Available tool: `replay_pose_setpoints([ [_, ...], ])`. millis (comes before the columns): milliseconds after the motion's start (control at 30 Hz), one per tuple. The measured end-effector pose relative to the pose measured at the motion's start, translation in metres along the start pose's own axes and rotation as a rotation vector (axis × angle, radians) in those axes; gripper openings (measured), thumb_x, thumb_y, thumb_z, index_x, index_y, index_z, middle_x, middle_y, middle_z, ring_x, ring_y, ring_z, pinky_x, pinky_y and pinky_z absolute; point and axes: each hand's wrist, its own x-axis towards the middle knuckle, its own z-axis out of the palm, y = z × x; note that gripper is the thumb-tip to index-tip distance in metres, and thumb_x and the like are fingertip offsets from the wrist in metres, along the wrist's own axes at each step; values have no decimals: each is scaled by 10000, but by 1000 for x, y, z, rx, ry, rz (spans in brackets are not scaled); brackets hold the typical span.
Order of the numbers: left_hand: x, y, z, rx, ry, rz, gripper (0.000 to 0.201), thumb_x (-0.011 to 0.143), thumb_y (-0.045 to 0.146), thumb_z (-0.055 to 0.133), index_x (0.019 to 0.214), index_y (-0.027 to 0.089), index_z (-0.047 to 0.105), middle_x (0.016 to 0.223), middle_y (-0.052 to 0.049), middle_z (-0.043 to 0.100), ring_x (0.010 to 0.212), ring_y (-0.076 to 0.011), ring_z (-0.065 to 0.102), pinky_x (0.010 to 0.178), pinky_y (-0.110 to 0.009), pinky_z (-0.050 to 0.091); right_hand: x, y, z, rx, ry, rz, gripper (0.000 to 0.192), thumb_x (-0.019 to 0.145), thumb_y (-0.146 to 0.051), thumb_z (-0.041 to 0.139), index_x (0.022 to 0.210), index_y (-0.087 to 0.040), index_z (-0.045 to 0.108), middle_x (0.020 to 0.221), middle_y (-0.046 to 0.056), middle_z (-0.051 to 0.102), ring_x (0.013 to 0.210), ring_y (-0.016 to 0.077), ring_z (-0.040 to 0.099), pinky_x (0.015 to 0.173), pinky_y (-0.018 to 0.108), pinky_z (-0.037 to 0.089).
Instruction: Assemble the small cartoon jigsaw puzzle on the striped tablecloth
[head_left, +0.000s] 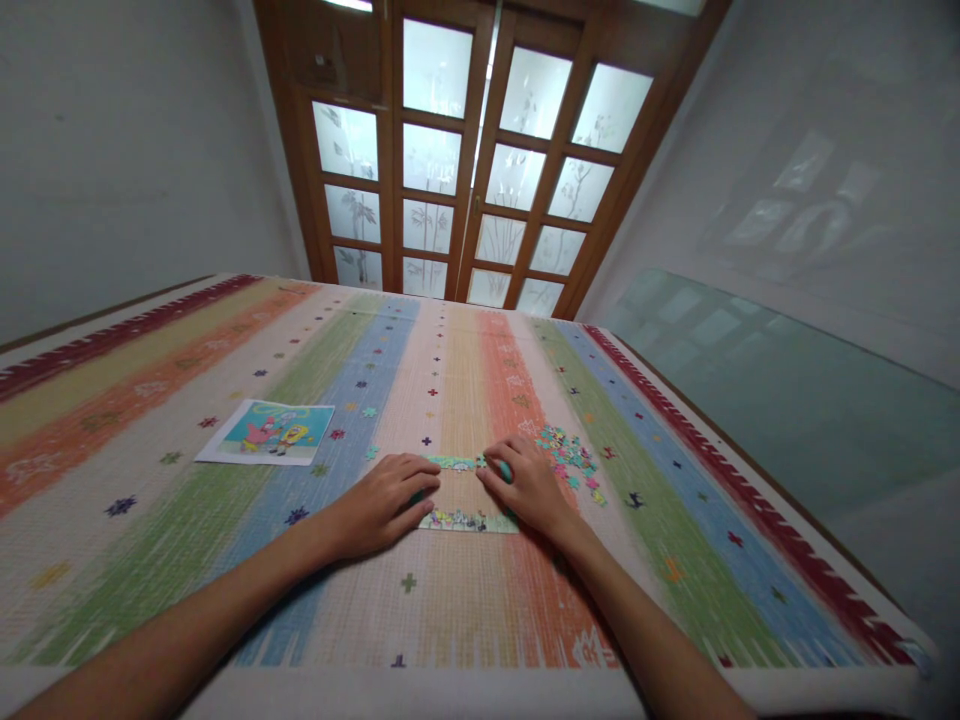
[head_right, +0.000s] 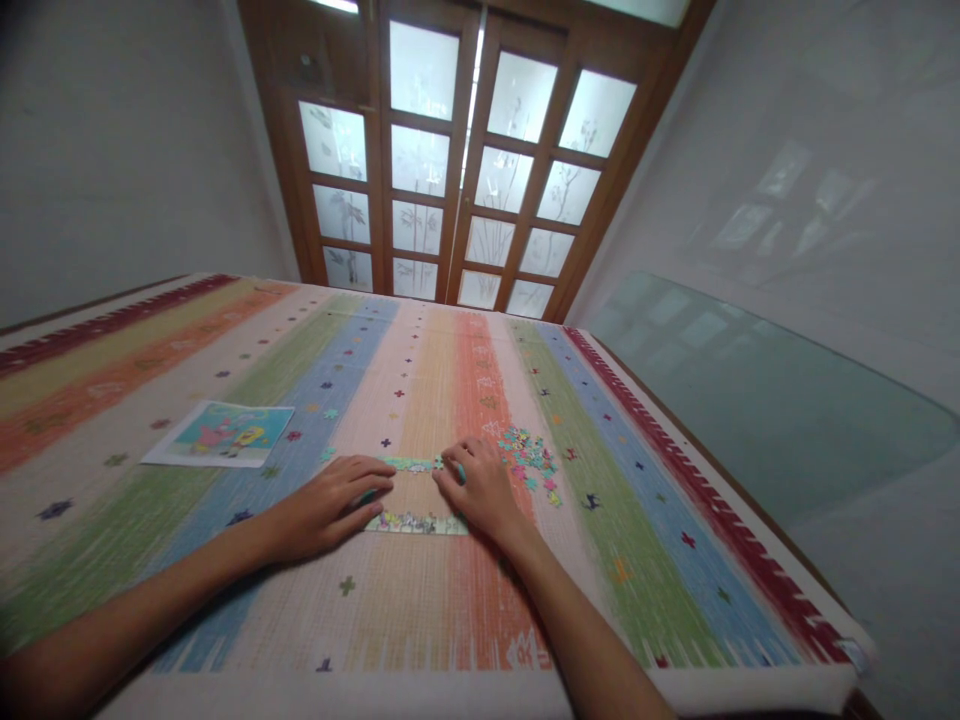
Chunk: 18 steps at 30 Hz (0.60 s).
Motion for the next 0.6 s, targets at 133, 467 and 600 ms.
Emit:
replay_pose_setpoints([
  [133, 0, 0, 0, 6, 5, -1, 198, 1055, 265, 502, 1200, 205, 622, 1266, -113, 670, 1202, -261, 615, 1049, -470, 471, 0, 1, 2, -21, -33, 3, 89, 916, -281, 674, 932, -213, 730, 987, 80, 695, 947, 250, 618, 848, 374, 459],
  [467, -1, 0, 0, -8, -19, -25, 206, 1046, 266, 510, 1196, 201, 634, 1269, -118, 668, 1199, -272, 611, 1053, -478, 458, -1, 2, 3, 1, -29, -102, 127, 953, -208, 616, 959, -196, 743, 1003, 91, 711, 943, 250, 608, 857, 395, 461],
  [600, 0, 1, -1, -13, -12, -19, 204, 1049, 271, 501, 1192, 204, 630, 1268, -120, 667, 1192, -273, 614, 1046, -482, 462, -1, 2, 5, -6, -25, -117, 157, 975, -188, 589, 973, -195, 746, 990, 95, 717, 934, 250, 611, 838, 396, 467],
])
